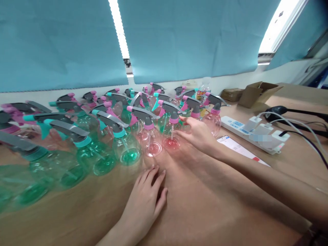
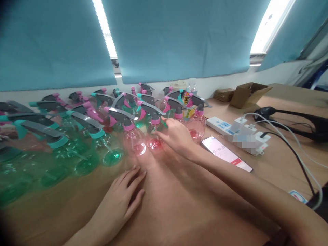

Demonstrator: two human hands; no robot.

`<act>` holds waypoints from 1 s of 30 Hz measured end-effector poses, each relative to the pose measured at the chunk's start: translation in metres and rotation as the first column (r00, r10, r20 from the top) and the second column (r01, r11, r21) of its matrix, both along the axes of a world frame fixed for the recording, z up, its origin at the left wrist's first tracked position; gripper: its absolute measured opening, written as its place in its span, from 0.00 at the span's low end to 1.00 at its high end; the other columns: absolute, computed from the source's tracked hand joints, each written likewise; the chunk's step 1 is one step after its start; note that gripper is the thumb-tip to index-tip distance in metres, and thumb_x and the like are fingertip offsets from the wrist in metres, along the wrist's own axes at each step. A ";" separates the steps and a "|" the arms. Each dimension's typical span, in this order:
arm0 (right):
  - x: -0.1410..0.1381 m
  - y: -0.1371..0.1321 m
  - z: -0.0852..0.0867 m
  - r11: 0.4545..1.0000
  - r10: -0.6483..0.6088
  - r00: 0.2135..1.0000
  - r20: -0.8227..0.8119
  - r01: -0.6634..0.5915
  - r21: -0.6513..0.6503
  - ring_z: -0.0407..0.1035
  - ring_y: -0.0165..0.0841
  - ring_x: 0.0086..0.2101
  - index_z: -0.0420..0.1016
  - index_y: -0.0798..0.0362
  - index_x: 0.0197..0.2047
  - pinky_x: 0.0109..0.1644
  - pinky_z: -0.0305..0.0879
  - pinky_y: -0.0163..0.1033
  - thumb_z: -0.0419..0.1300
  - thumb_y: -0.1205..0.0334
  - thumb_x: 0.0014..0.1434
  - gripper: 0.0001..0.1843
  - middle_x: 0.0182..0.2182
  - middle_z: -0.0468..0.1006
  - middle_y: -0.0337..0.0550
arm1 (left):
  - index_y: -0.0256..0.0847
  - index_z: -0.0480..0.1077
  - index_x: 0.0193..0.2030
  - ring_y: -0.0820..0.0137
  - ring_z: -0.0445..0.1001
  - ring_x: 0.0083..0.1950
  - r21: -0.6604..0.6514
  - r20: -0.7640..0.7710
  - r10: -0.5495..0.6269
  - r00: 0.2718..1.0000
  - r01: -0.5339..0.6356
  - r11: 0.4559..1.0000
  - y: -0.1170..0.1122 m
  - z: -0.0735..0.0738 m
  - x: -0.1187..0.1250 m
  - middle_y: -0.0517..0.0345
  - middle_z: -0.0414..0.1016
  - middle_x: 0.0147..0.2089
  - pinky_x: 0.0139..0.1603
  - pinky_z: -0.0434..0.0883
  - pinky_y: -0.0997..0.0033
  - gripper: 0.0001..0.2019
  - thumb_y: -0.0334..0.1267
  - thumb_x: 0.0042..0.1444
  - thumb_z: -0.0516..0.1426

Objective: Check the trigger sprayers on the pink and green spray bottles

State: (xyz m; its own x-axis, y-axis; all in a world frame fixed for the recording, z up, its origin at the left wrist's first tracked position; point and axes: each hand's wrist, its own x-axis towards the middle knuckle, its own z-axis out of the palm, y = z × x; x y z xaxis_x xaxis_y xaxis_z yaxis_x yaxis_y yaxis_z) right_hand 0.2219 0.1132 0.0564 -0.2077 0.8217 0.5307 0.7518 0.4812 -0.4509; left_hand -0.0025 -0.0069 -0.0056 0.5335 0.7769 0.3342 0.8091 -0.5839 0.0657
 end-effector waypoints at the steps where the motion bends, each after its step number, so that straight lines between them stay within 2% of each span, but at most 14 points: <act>1: 0.005 -0.004 0.002 1.000 0.003 1.000 -0.013 -0.003 0.003 0.73 0.46 0.47 0.72 0.63 0.55 0.50 0.69 0.50 0.62 0.55 0.58 0.26 0.49 0.78 0.55 | 0.37 0.68 0.57 0.53 0.68 0.59 0.003 -0.001 -0.002 1.000 0.002 1.000 0.000 0.000 0.000 0.43 0.70 0.58 0.56 0.68 0.49 0.17 0.36 0.65 0.50; 4: 0.029 -0.014 0.009 1.000 -0.018 0.998 -0.068 0.018 0.007 0.77 0.37 0.37 0.77 0.55 0.48 0.42 0.72 0.43 0.60 0.57 0.60 0.15 0.43 0.82 0.45 | 0.36 0.67 0.58 0.53 0.68 0.59 0.008 -0.011 -0.010 1.000 0.010 1.000 0.001 0.000 -0.001 0.42 0.70 0.58 0.55 0.69 0.48 0.17 0.36 0.65 0.49; 6: 0.047 -0.018 0.010 0.997 -0.071 0.993 -0.098 0.071 0.000 0.77 0.36 0.35 0.79 0.53 0.44 0.40 0.72 0.42 0.61 0.58 0.59 0.12 0.39 0.83 0.43 | 0.36 0.67 0.58 0.53 0.68 0.59 0.009 -0.011 -0.020 1.000 0.020 1.000 0.001 0.000 -0.001 0.41 0.70 0.58 0.54 0.69 0.47 0.17 0.36 0.65 0.49; 8: 0.063 -0.019 0.009 0.990 -0.141 0.987 -0.074 0.140 -0.019 0.77 0.38 0.35 0.79 0.53 0.44 0.40 0.72 0.44 0.61 0.56 0.59 0.13 0.38 0.83 0.44 | 0.37 0.67 0.58 0.52 0.68 0.59 0.005 0.003 -0.022 1.000 0.022 1.000 0.001 0.000 -0.001 0.42 0.70 0.58 0.54 0.70 0.47 0.17 0.36 0.65 0.49; 11: 0.075 -0.013 0.006 0.979 -0.202 0.979 -0.018 0.201 -0.030 0.76 0.44 0.42 0.77 0.55 0.48 0.46 0.70 0.50 0.61 0.50 0.58 0.20 0.45 0.81 0.49 | 0.39 0.67 0.58 0.52 0.68 0.58 -0.010 0.040 -0.020 0.999 0.021 1.000 0.001 0.000 0.004 0.43 0.69 0.58 0.53 0.70 0.47 0.16 0.36 0.65 0.50; 14: 0.072 -0.002 0.004 0.978 -0.202 0.977 -0.064 0.198 -0.066 0.73 0.49 0.48 0.73 0.59 0.53 0.52 0.66 0.53 0.62 0.48 0.55 0.29 0.49 0.79 0.56 | 0.39 0.66 0.58 0.52 0.68 0.58 -0.035 0.074 -0.043 0.996 0.046 0.998 0.000 0.001 0.013 0.44 0.69 0.57 0.53 0.71 0.48 0.16 0.34 0.65 0.50; 18: 0.057 0.018 0.002 0.981 -0.178 0.974 -0.142 0.165 -0.100 0.72 0.47 0.49 0.72 0.60 0.53 0.52 0.67 0.50 0.63 0.46 0.53 0.31 0.50 0.77 0.57 | 0.39 0.66 0.57 0.53 0.67 0.58 -0.073 0.113 -0.090 0.989 0.099 0.992 -0.002 0.003 0.030 0.44 0.68 0.57 0.53 0.70 0.50 0.15 0.31 0.64 0.49; 21: 0.047 0.030 -0.001 0.981 -0.176 0.971 -0.164 0.159 -0.109 0.73 0.49 0.44 0.72 0.60 0.49 0.45 0.68 0.50 0.62 0.43 0.52 0.31 0.47 0.77 0.59 | 0.39 0.65 0.56 0.55 0.67 0.58 -0.103 0.141 -0.122 0.983 0.137 0.985 -0.004 0.004 0.041 0.45 0.68 0.56 0.54 0.69 0.51 0.16 0.29 0.64 0.49; 23: 0.043 0.036 -0.002 0.981 -0.177 0.971 -0.158 0.161 -0.110 0.74 0.48 0.39 0.72 0.60 0.48 0.41 0.68 0.49 0.62 0.44 0.52 0.29 0.41 0.79 0.57 | 0.39 0.65 0.57 0.55 0.66 0.58 -0.107 0.156 -0.141 0.978 0.158 0.982 -0.004 0.005 0.047 0.45 0.67 0.56 0.55 0.68 0.50 0.16 0.28 0.63 0.49; 26: 0.044 0.037 -0.002 0.981 -0.174 0.974 -0.144 0.159 -0.108 0.74 0.46 0.35 0.72 0.58 0.44 0.38 0.66 0.47 0.63 0.49 0.53 0.23 0.33 0.79 0.51 | 0.39 0.64 0.56 0.55 0.66 0.58 -0.099 0.171 -0.159 0.972 0.177 0.979 -0.004 0.005 0.054 0.44 0.67 0.56 0.55 0.68 0.49 0.16 0.28 0.63 0.49; 30: 0.052 0.014 0.002 0.983 -0.165 0.979 -0.122 0.153 -0.100 0.74 0.47 0.39 0.72 0.60 0.43 0.41 0.66 0.48 0.64 0.50 0.52 0.23 0.38 0.78 0.55 | 0.38 0.65 0.56 0.55 0.67 0.57 -0.098 0.177 -0.161 0.971 0.180 0.979 -0.004 0.005 0.058 0.44 0.68 0.56 0.54 0.69 0.50 0.15 0.27 0.63 0.49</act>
State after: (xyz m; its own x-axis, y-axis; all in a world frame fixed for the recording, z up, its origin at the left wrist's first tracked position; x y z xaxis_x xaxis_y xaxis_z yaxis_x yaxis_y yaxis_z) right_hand 0.2735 0.1271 0.0587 -0.0054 0.8842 0.4671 0.7480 0.3136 -0.5849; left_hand 0.0555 -0.0111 -0.0004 0.6056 0.7170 0.3453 0.6702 -0.6935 0.2645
